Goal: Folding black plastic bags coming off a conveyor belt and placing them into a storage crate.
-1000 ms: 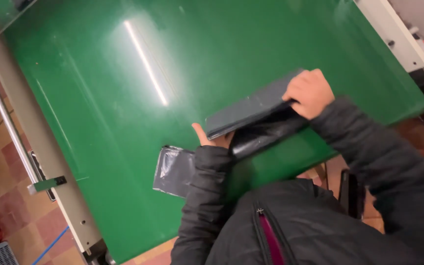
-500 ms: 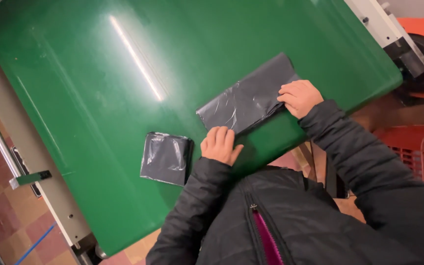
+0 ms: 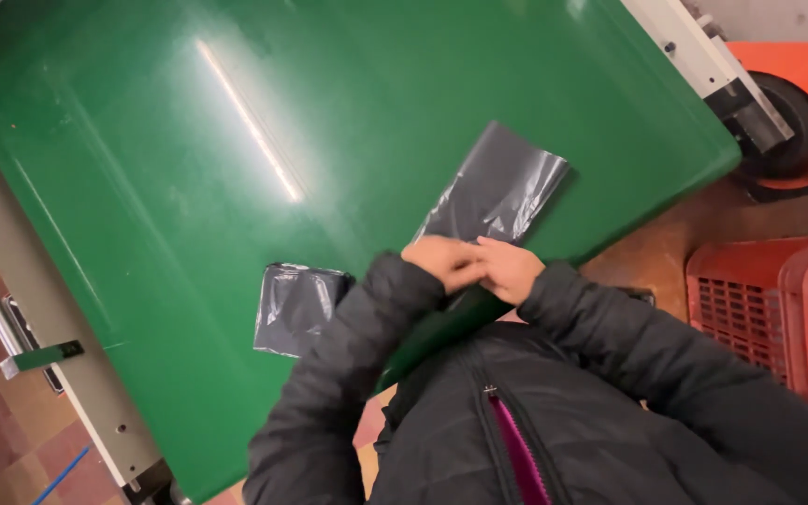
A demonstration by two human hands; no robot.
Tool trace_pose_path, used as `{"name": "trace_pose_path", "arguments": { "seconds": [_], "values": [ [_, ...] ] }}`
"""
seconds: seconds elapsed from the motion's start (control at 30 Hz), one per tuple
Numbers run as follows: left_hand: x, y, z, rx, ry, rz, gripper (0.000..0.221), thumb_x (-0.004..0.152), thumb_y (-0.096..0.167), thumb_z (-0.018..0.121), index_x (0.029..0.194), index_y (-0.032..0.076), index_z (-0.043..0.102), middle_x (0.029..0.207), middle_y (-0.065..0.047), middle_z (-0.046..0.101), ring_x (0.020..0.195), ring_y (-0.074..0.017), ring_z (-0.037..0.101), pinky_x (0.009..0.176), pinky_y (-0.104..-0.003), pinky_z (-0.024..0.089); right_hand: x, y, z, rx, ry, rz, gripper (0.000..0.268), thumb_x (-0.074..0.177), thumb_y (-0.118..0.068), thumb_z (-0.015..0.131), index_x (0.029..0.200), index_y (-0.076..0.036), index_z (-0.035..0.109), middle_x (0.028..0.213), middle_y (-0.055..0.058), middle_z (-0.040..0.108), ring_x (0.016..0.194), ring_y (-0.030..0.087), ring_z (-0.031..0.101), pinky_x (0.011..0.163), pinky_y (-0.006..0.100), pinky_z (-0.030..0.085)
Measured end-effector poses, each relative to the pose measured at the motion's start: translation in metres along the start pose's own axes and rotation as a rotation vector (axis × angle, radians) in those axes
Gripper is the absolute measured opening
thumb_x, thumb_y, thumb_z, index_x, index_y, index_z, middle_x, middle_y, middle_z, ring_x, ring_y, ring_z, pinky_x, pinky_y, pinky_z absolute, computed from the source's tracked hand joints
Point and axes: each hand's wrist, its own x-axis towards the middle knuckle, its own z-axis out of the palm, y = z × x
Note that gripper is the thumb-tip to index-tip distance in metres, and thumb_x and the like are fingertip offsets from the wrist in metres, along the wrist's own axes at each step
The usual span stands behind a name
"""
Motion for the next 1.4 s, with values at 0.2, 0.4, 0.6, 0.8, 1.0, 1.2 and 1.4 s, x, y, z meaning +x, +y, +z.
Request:
{"name": "trace_pose_path", "arguments": {
  "seconds": [0.2, 0.4, 0.6, 0.8, 1.0, 1.2, 1.4],
  "values": [
    [0.089, -0.129, 0.058, -0.943, -0.136, -0.556, 0.059, 0.101, 0.056, 0.046, 0.090, 0.009, 0.079, 0.081, -0.009, 0.080, 0.080, -0.0228, 0.074, 0.072, -0.037, 0.051, 0.000, 0.006, -0.038, 0.804, 0.286, 0.972, 0.035, 0.106, -0.008, 0.051, 0.140, -0.003, 0.059, 0.140, 0.029, 0.054, 0.130, 0.048, 0.043, 0.118, 0.060, 0.028],
    [0.081, -0.051, 0.027, -0.358, 0.257, -0.461, 0.049, 0.089, 0.057, 0.067, 0.087, 0.008, 0.070, 0.080, -0.013, 0.073, 0.074, -0.0309, 0.069, 0.070, -0.044, 0.054, -0.017, 0.058, -0.032, 1.781, 0.711, 0.988, 0.043, 0.106, -0.012, 0.037, 0.148, -0.006, 0.045, 0.151, 0.012, 0.053, 0.134, 0.032, 0.056, 0.113, 0.051, 0.043],
    [0.094, 0.003, 0.014, 0.146, 0.614, -0.543, 0.031, 0.079, 0.037, 0.073, 0.088, 0.009, 0.063, 0.092, -0.012, 0.067, 0.088, -0.0373, 0.065, 0.063, -0.055, 0.051, -0.038, 0.069, -0.014, 1.696, 0.692, 1.031, 0.035, 0.104, -0.008, 0.043, 0.138, -0.005, 0.050, 0.145, 0.014, 0.057, 0.128, 0.033, 0.059, 0.109, 0.053, 0.046],
    [-0.004, 0.017, -0.012, -0.113, 0.458, -0.439, 0.023, 0.089, 0.027, 0.077, 0.095, 0.007, 0.066, 0.102, -0.014, 0.062, 0.100, -0.0355, 0.064, 0.081, -0.047, 0.056, 0.008, 0.004, -0.010, 1.287, 0.809, 0.808, 0.027, 0.104, 0.004, 0.054, 0.130, 0.000, 0.049, 0.138, 0.015, 0.058, 0.123, 0.028, 0.063, 0.110, 0.047, 0.051],
    [-0.230, -0.022, -0.076, -0.185, 0.827, -0.480, 0.027, 0.087, 0.023, 0.080, 0.104, 0.007, 0.066, 0.100, -0.014, 0.065, 0.091, -0.0373, 0.068, 0.077, -0.043, 0.056, 0.129, -0.108, 0.077, 0.882, 0.219, 0.662, 0.042, 0.085, -0.010, 0.078, 0.122, 0.003, 0.065, 0.113, 0.009, 0.074, 0.104, 0.020, 0.069, 0.096, 0.035, 0.055],
    [-0.289, -0.149, -0.013, 0.082, 0.735, -0.471, 0.064, 0.087, 0.045, 0.080, 0.123, -0.001, 0.055, 0.111, -0.021, 0.061, 0.103, -0.0416, 0.060, 0.087, -0.050, 0.053, 0.160, -0.149, 0.175, 0.821, 0.199, 0.676, 0.060, 0.083, -0.013, 0.077, 0.136, 0.002, 0.053, 0.124, 0.012, 0.069, 0.111, 0.022, 0.067, 0.096, 0.035, 0.053],
    [-0.277, -0.119, -0.021, 0.070, 0.570, -0.742, 0.054, 0.082, 0.049, 0.075, 0.106, 0.005, 0.057, 0.111, -0.018, 0.060, 0.106, -0.0429, 0.055, 0.076, -0.056, 0.050, 0.155, -0.187, 0.163, 0.466, 0.305, 0.911, 0.055, 0.085, -0.017, 0.079, 0.131, 0.001, 0.055, 0.117, 0.017, 0.074, 0.103, 0.023, 0.074, 0.091, 0.034, 0.058]
  ]
}}
